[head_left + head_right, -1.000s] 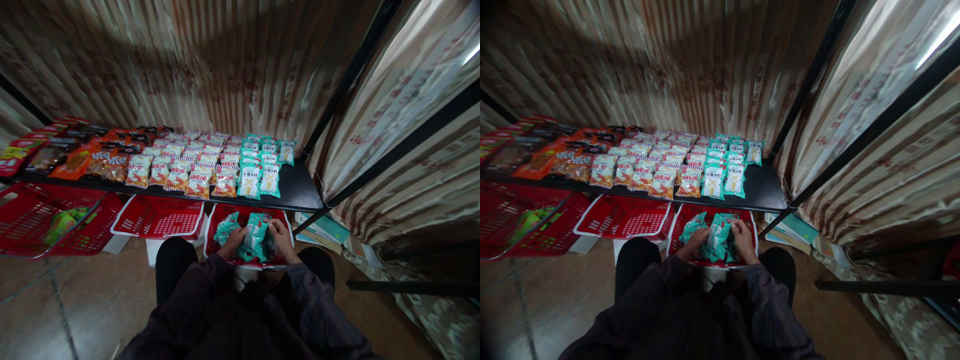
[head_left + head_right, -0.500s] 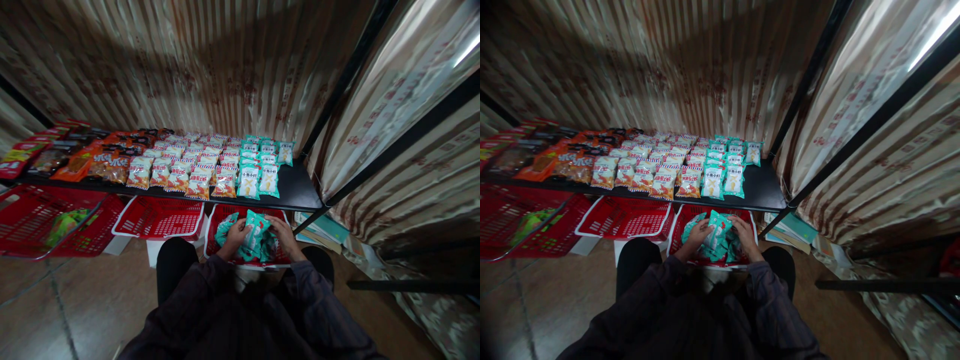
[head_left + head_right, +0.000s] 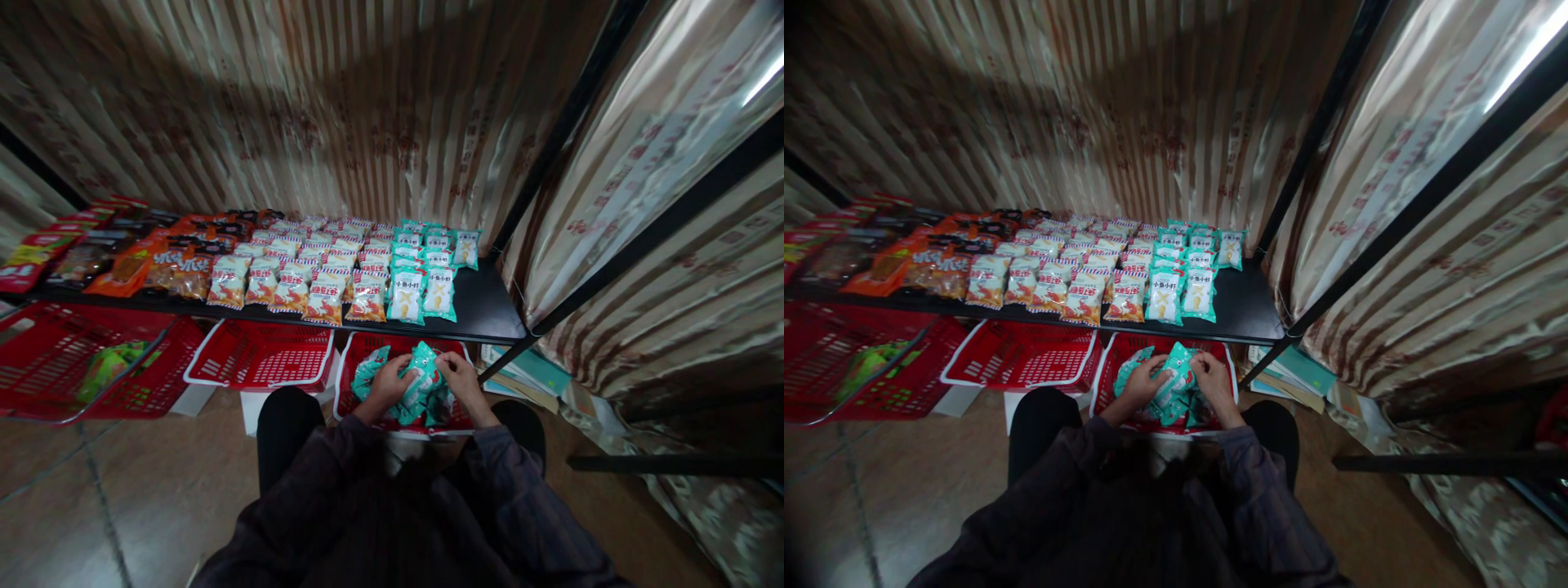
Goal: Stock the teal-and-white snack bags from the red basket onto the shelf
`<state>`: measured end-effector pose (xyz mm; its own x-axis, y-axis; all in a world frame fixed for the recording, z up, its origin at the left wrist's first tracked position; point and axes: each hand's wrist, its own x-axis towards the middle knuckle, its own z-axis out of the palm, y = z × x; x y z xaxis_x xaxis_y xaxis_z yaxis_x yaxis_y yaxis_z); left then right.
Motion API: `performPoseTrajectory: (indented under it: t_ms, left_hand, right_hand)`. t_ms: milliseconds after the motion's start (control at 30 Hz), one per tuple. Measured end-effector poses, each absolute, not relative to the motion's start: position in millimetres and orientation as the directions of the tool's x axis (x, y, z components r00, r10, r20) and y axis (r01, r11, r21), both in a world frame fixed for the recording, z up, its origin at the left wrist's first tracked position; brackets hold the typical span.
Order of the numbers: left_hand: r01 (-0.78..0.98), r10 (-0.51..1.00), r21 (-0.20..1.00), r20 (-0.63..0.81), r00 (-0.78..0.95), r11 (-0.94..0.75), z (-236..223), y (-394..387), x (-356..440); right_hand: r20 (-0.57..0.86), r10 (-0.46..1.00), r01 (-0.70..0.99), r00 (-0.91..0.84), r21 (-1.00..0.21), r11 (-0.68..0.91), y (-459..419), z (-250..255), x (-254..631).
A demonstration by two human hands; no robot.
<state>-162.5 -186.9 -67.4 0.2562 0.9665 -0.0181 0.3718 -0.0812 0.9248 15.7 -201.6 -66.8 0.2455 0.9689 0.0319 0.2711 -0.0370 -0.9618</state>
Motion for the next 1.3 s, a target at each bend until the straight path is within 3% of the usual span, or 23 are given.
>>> performPoseTrajectory:
  t_ms: [433,800,1300]
  left_hand:
    - [0.131,0.951,0.991,-0.046,0.307,0.005,-57,-183,-172]
    - [0.07,0.914,0.993,-0.112,0.391,0.092,-43,-186,-188]
    - [-0.122,0.907,0.97,-0.146,0.394,0.209,-24,-216,-182]
  right_hand:
    - [-0.025,0.947,0.157,0.32,-0.985,-0.079,-197,-66,26]
    - [-0.095,0.926,-0.011,0.364,-0.995,-0.098,-190,-46,39]
    - [-0.021,0.967,0.025,0.253,-0.999,-0.028,-173,-9,40]
